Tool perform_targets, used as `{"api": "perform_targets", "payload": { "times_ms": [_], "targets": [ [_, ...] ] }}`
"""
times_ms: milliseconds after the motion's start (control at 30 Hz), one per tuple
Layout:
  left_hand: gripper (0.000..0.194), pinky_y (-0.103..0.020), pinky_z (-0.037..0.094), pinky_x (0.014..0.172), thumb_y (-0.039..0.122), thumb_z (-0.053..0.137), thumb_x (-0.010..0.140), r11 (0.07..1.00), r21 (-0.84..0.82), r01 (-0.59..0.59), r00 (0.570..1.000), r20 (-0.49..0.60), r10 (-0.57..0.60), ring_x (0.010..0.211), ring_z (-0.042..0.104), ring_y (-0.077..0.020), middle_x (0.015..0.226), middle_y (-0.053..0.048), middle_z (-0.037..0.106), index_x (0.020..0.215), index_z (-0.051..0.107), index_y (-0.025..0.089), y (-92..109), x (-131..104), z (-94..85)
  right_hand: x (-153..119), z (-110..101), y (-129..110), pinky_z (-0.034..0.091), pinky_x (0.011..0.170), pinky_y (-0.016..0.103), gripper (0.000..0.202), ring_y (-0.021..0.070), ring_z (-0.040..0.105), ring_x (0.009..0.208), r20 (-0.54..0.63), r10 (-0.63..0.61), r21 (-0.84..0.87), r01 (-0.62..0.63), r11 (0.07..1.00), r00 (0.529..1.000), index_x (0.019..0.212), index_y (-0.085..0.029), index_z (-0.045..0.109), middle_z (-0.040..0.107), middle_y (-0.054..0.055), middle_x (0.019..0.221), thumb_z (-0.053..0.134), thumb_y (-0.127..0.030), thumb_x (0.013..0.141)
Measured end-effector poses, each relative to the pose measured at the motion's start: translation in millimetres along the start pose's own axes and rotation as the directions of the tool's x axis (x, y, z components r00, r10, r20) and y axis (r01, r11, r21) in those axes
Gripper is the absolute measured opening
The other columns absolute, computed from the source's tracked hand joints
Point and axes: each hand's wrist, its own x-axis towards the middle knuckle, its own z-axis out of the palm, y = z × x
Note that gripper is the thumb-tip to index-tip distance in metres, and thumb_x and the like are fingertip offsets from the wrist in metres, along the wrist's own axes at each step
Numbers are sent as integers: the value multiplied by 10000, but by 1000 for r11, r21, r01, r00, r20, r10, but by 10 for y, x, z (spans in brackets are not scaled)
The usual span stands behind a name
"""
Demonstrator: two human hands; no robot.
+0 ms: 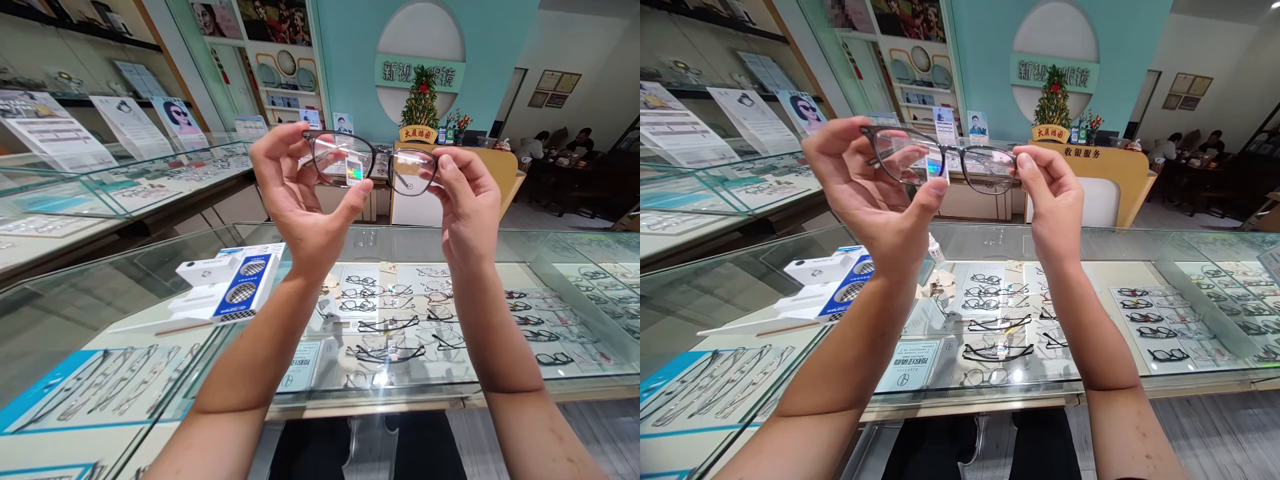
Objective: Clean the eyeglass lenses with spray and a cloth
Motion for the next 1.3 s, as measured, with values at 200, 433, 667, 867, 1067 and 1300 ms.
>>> {"api": "perform_targets", "payload": {
  "times_ms": [200,433,667,867,1067,1300],
  "targets": [
    [672,-345,636,979,469,961,755,988,-155,-17,1000,-25,13,1035,728,-172,1159,-25,664,1263,552,308,67,-9,61,-17,35,-51,625,979,384,362,204,735,1228,74,116,46,-120,992,991,1176,-314,688,769,20,1251,544,-610,1026],
    [638,-425,576,1106,531,949,701,854,-258,452,882,-14,-471,1314,663,-285,1242,-57,694,1171,598,281,251,38,65,-11,43,-180,610,965,385,252,185,764,1038,45,132,280,-139,950,990,1068,-278,703,811,12,1052,564,-479,1002],
    [506,-327,662,859,653,728,865,355,-138,924,377,467,-800,1150,759,-278,1095,-118,769,1049,716,182,243,61,12,-3,-17,-161,498,1188,517,355,259,609,1389,289,-170,-85,202,976,942,1242,-368,754,719,-16,1421,718,-530,928],
    [484,-311,621,629,683,759,826,373,-31,927,299,662,-688,919,797,-270,893,-100,768,955,722,217,-13,46,-24,-1,-6,-151,462,1195,558,291,288,607,1371,280,-191,-282,271,920,941,1214,-392,783,736,19,1351,713,-511,959],
    [663,-404,603,684,843,693,773,418,70,906,281,639,-716,953,781,-329,961,-183,766,973,707,210,25,6,27,-8,13,-70,473,1152,579,266,302,618,1270,204,-182,-293,237,926,962,1129,-396,820,762,21,1224,663,-554,983],
    [443,-357,441,684,574,844,682,734,-7,679,730,111,-674,855,671,-241,876,-61,716,865,595,257,-220,185,-208,84,-73,66,465,1078,541,172,295,598,1161,304,-141,-452,273,849,942,1024,-332,821,748,35,1095,682,-428,990]
  ]
}}
